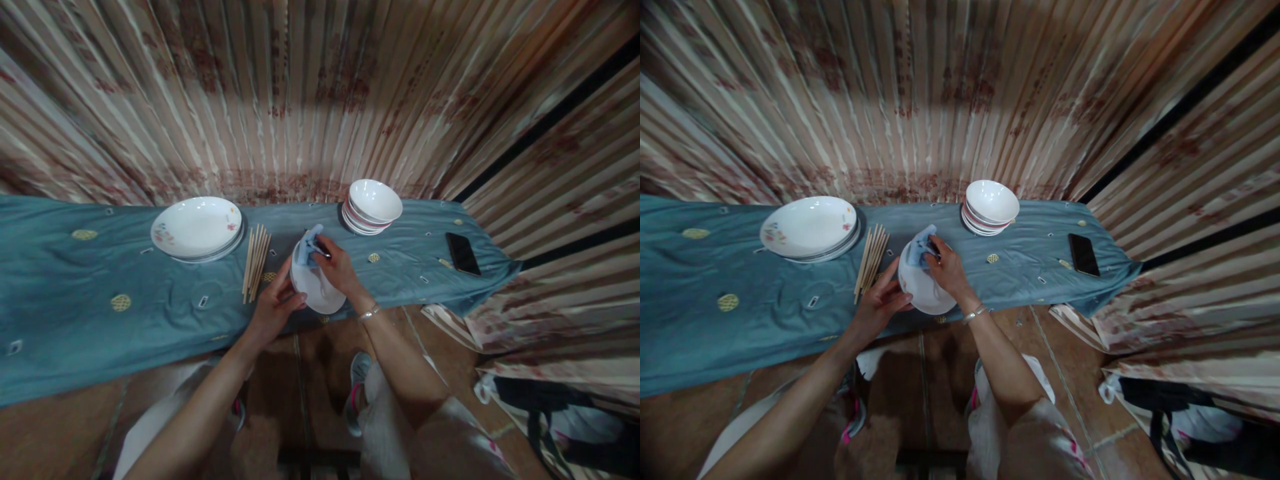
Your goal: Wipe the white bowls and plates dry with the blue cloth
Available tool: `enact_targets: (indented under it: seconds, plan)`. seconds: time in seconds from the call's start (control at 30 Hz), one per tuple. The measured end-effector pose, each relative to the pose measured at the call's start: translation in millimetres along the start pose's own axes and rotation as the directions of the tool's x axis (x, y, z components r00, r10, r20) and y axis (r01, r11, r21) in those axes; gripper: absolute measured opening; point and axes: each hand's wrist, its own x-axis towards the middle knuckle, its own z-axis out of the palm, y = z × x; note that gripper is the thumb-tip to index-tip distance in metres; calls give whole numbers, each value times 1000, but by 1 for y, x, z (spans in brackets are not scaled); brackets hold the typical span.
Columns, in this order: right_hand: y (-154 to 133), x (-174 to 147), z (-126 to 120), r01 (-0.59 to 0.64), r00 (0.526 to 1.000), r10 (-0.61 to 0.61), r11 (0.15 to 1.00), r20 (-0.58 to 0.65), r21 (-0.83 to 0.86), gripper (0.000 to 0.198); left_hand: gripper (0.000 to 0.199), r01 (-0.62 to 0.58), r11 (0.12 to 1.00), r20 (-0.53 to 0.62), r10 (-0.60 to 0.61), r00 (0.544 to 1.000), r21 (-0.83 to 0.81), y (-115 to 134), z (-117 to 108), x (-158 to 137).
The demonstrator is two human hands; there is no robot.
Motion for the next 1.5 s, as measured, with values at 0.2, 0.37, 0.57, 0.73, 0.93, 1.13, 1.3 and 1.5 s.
enact_targets:
  seconds: [0.2, 0.37, 0.57, 0.73, 0.93, 1.13, 1.3, 1.5]
  plan:
    - [1, 0, 11, 40, 998, -46, 981, 31, 188, 47, 100, -4, 1000, -4, 4, 1000, -8, -1, -1, 0]
    - [-6, -4, 12, 1, 992, -48, 931, 120, 365, 45, 101, 3, 1000, -16, -3, 1000, -9, -1, -1, 1]
    - [-16, -13, 12, -116, 971, -17, 839, 238, 532, 38, 98, -2, 1000, -9, 2, 1000, -3, 0, -1, 1]
    - [-19, -19, 7, -209, 938, 6, 808, 347, 551, 31, 95, -15, 1000, -10, 15, 1000, 4, -3, -3, 3]
    - [-17, -21, -3, -308, 881, 23, 785, 472, 538, 26, 105, -86, 996, -30, 86, 996, 10, -9, -6, 6]
    - [-12, -23, -10, -360, 828, 54, 814, 559, 455, 27, 117, -46, 996, -38, 49, 998, 74, -8, -12, 6]
    - [-9, -24, -18, -357, 768, 107, 890, 631, 283, 33, 120, -44, 997, -40, 46, 998, 64, -7, -12, 6]
    - [-11, -24, -31, -268, 729, 152, 961, 667, 74, 25, 114, -10, 1000, -30, 11, 999, 22, -4, -12, 3]
